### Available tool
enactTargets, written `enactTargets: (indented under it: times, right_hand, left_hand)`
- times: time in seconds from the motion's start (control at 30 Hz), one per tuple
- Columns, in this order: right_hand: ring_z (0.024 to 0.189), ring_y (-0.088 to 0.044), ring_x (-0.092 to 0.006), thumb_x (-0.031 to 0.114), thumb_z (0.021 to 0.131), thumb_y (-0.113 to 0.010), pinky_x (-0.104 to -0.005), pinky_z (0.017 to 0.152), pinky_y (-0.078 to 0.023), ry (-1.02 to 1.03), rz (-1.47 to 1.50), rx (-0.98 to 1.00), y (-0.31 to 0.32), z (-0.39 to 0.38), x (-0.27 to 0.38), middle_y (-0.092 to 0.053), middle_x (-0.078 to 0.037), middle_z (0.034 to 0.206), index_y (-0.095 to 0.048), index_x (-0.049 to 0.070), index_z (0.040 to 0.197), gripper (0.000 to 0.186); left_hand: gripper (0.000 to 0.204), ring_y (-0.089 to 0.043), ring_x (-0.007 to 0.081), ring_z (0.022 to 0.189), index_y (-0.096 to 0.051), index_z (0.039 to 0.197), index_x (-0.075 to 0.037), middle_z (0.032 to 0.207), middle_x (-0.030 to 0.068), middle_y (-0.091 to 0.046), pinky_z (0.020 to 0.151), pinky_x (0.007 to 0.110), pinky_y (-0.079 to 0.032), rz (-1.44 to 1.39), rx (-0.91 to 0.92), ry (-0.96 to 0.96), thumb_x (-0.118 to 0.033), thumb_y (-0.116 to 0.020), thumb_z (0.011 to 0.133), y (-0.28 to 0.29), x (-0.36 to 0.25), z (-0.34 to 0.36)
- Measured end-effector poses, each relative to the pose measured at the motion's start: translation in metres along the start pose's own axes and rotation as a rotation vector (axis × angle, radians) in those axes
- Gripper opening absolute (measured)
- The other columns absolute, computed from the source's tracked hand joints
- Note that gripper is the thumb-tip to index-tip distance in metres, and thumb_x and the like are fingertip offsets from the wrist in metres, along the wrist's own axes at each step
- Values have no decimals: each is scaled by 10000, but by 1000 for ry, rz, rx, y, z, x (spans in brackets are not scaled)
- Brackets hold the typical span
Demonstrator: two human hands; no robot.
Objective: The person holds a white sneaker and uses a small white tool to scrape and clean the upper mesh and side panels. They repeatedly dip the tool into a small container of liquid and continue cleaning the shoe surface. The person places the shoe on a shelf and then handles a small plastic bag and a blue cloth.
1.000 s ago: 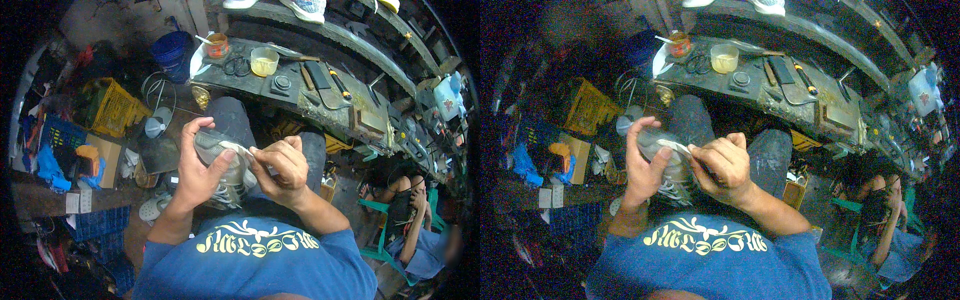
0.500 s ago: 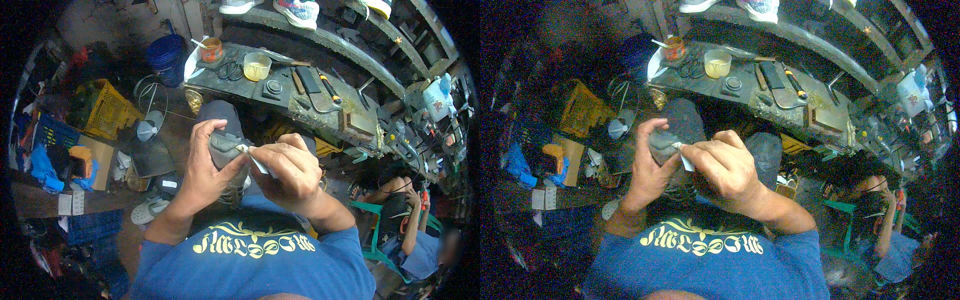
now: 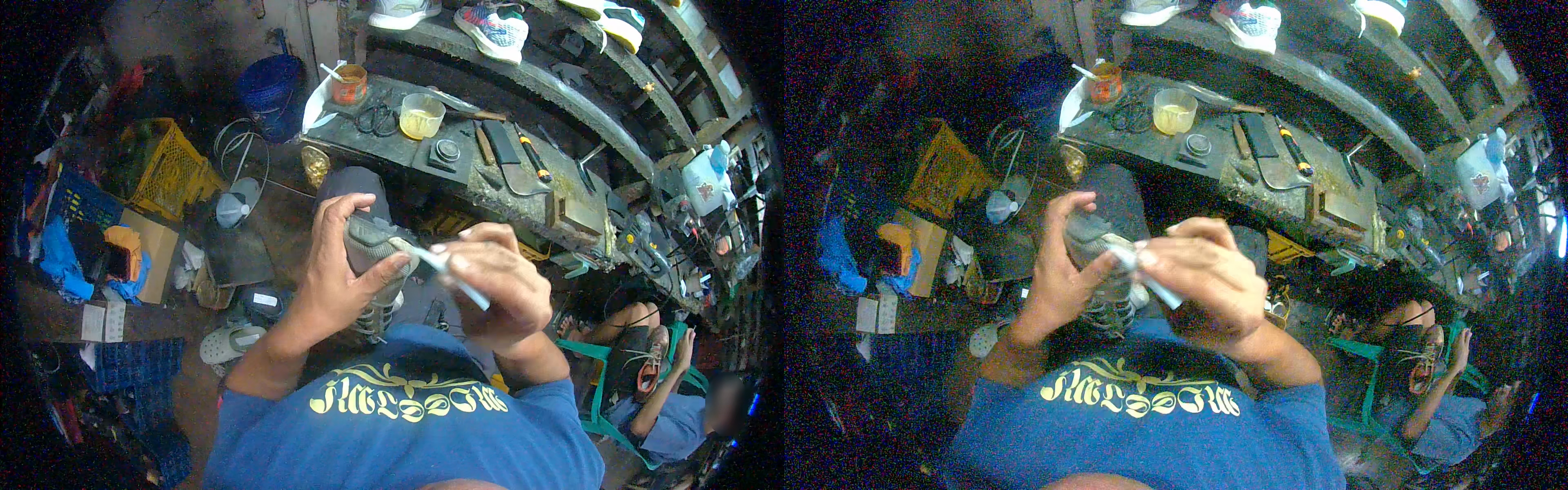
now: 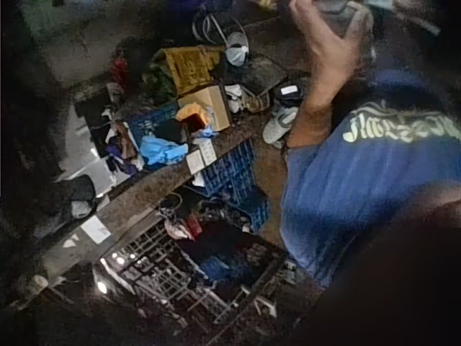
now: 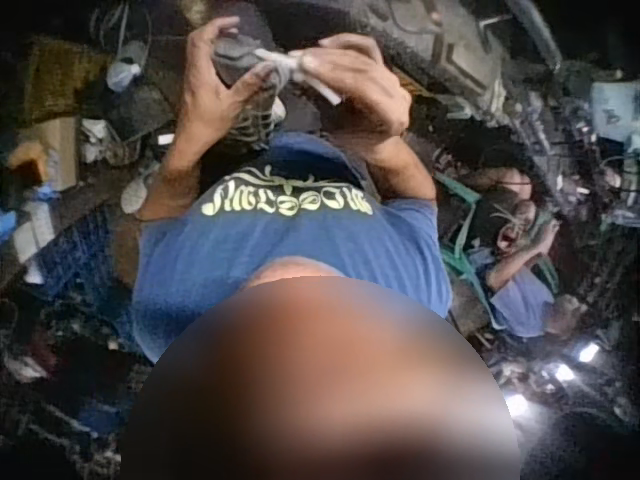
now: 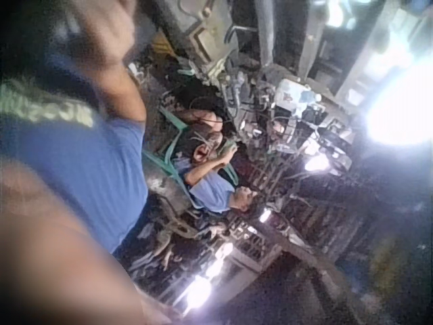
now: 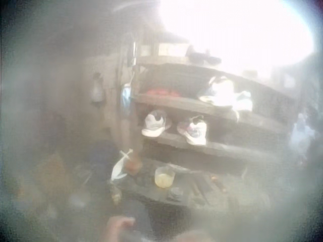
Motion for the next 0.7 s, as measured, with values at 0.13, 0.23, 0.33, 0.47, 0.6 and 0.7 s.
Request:
enactTargets:
  times: [0.13,0.23,0.33,0.47,0.6,0.7]
  right_hand:
    - [844,-739,-237,52,757,-889,-388,767,-516,-61,-30,-120,-7,-16,-11,-771,-74,932,-748,76,1023,302]
    - [766,-688,-237,41,734,-890,-377,729,-476,-67,-46,-137,-17,-24,-16,-754,-56,880,-752,80,994,297]
    - [753,-649,-235,34,712,-894,-371,708,-463,-79,-66,-149,-27,-28,-21,-745,-53,875,-759,83,987,310]
    - [757,-631,-230,42,699,-903,-368,702,-457,-62,-22,-202,-34,-30,-25,-731,-45,865,-767,86,1001,334]
    - [758,-625,-225,51,691,-909,-367,698,-448,-49,-5,-205,-37,-32,-28,-727,-43,860,-772,89,1003,343]
    - [759,-626,-221,58,687,-905,-365,694,-442,-36,-27,-216,-39,-32,-31,-728,-39,856,-774,94,1000,341]
  left_hand:
    - [771,-542,291,1198,-462,1412,-38,1270,168,-510,1054,411,-430,-76,-14,56,-381,-854,843,3,2,-2]
    - [764,-541,274,1193,-463,1412,-38,1259,161,-509,1048,403,-433,-51,-13,48,-374,-854,848,5,2,-2]
    - [760,-539,271,1192,-460,1414,-38,1257,161,-506,1048,403,-433,-46,-7,64,-367,-852,851,5,1,-3]
    - [769,-537,271,1195,-452,1419,-36,1260,163,-502,1049,400,-433,-74,-5,67,-362,-854,850,3,1,-2]
    - [766,-535,271,1200,-445,1423,-33,1264,163,-499,1047,400,-434,-53,4,46,-346,-851,854,4,2,-1]
    - [756,-533,271,1201,-444,1424,-31,1264,163,-498,1046,402,-435,-44,13,41,-339,-845,862,4,2,-1]
Point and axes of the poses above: each hand's wrist, its own z-axis towards the middle knuckle, its own y-axis out of the back of the hand, x = y × z, the point moved 1 cm from there along z, towards the middle knuckle
